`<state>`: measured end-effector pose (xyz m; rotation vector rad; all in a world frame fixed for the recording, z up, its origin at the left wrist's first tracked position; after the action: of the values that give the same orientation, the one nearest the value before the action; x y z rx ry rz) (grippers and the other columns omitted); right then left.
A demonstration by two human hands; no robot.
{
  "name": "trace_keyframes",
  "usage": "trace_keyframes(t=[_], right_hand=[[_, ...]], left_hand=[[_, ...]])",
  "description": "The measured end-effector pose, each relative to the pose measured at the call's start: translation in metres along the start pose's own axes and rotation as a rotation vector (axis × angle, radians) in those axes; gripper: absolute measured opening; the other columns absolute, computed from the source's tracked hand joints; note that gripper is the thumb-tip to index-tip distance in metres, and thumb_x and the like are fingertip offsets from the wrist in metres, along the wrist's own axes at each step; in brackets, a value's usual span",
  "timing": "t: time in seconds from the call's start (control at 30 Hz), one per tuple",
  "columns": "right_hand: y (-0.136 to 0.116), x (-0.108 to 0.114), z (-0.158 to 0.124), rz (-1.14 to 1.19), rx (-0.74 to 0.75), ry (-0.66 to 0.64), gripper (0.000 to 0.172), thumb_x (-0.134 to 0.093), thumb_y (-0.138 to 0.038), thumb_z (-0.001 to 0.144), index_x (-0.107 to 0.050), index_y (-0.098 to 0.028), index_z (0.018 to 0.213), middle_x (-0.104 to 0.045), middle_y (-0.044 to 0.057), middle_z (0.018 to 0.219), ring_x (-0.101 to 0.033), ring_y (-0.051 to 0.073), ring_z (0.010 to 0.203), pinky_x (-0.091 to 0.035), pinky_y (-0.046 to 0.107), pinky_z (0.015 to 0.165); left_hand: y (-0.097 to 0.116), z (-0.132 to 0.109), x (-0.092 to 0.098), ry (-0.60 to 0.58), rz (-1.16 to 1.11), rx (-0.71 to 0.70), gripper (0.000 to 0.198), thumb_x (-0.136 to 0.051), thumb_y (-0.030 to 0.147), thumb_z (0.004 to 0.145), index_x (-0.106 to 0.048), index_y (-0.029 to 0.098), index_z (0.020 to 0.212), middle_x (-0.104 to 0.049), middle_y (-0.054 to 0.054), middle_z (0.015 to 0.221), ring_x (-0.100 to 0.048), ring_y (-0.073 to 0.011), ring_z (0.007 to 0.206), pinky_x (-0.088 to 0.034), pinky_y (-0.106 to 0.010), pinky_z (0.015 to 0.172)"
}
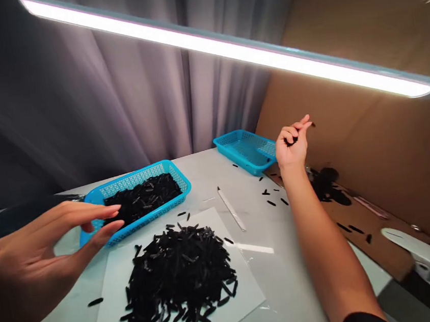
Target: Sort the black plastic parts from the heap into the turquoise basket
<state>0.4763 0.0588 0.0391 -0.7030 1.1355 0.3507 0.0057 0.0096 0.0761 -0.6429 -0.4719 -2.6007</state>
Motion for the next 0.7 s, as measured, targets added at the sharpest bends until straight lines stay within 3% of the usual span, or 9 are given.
trace_keyframes(t=[0.13, 0.3, 0.43, 0.57, 0.63, 0.7], right_hand=[[-0.014, 0.015, 0.01, -0.136, 0.037, -0.009, 0.02, -0.054, -0.025, 0.102, -0.07, -0.03, 0.093, -0.044, -0.007, 0.055, -0.037, 0.006, 0.042, -0.029, 0.015, 0.033], [0.036, -0.019, -0.011, -0.453, -0.207, -0.236, 0.006, -0.077, -0.022, 0.086, -0.071, -0.024, 0.085, -0.05, -0.008, 0.057, -0.038, 0.004, 0.046, -0.026, 0.015, 0.038], [0.101, -0.057, -0.086, -0.699, -0.572, -0.536, 0.021, -0.09, -0.018, 0.069, -0.076, -0.009, 0.082, -0.065, 0.003, 0.061, -0.048, 0.008, 0.05, -0.026, 0.021, 0.042], [0.143, -0.083, -0.18, -0.861, -0.87, -0.872, 0.029, -0.081, -0.039, 0.079, -0.077, -0.011, 0.087, -0.065, 0.001, 0.061, -0.041, 0.007, 0.048, -0.025, 0.023, 0.046], [0.149, -0.091, -0.213, -0.899, -0.927, -0.986, 0.025, -0.077, -0.038, 0.082, -0.075, -0.013, 0.087, -0.064, 0.0, 0.063, -0.042, 0.008, 0.05, -0.027, 0.023, 0.047], [0.149, -0.097, -0.232, -0.985, -0.868, -1.086, 0.017, -0.071, -0.03, 0.085, -0.072, -0.014, 0.079, -0.063, -0.001, 0.064, -0.044, 0.009, 0.054, -0.03, 0.024, 0.05]], left_hand=[[-0.006, -0.002, -0.001, -0.021, 0.004, 0.063, 0.01, -0.07, 0.039, 0.091, -0.075, 0.031, 0.095, -0.073, 0.006, 0.082, -0.065, -0.0153, 0.071, -0.048, -0.037, 0.071], [-0.008, -0.002, -0.003, -0.064, 0.005, 0.03, 0.008, -0.07, 0.038, 0.091, -0.075, 0.031, 0.094, -0.075, 0.007, 0.085, -0.068, -0.0171, 0.076, -0.05, -0.036, 0.072], [-0.004, -0.001, -0.005, -0.082, -0.011, -0.038, 0.008, -0.074, 0.026, 0.089, -0.074, 0.026, 0.097, -0.075, 0.005, 0.086, -0.068, -0.0126, 0.076, -0.053, -0.029, 0.071], [-0.002, -0.002, -0.01, -0.114, -0.055, -0.023, 0.015, -0.073, 0.015, 0.088, -0.073, 0.02, 0.103, -0.075, 0.001, 0.09, -0.069, -0.0108, 0.079, -0.055, -0.024, 0.073], [-0.003, -0.003, -0.014, -0.144, -0.079, -0.005, 0.016, -0.073, 0.015, 0.088, -0.073, 0.019, 0.104, -0.075, 0.0, 0.09, -0.068, -0.0111, 0.079, -0.055, -0.023, 0.072], [-0.003, -0.007, -0.02, -0.186, -0.104, -0.005, 0.013, -0.073, 0.015, 0.088, -0.074, 0.018, 0.101, -0.074, -0.001, 0.089, -0.068, -0.0117, 0.078, -0.056, -0.024, 0.072]])
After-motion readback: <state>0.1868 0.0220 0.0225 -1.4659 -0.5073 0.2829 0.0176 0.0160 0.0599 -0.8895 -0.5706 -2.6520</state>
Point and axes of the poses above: each hand's wrist, its own z-axis towards the middle knuckle, its own x-axis out of the back of the hand, y = z × x, the point moved 3 cm from there along z, towards the middle knuckle
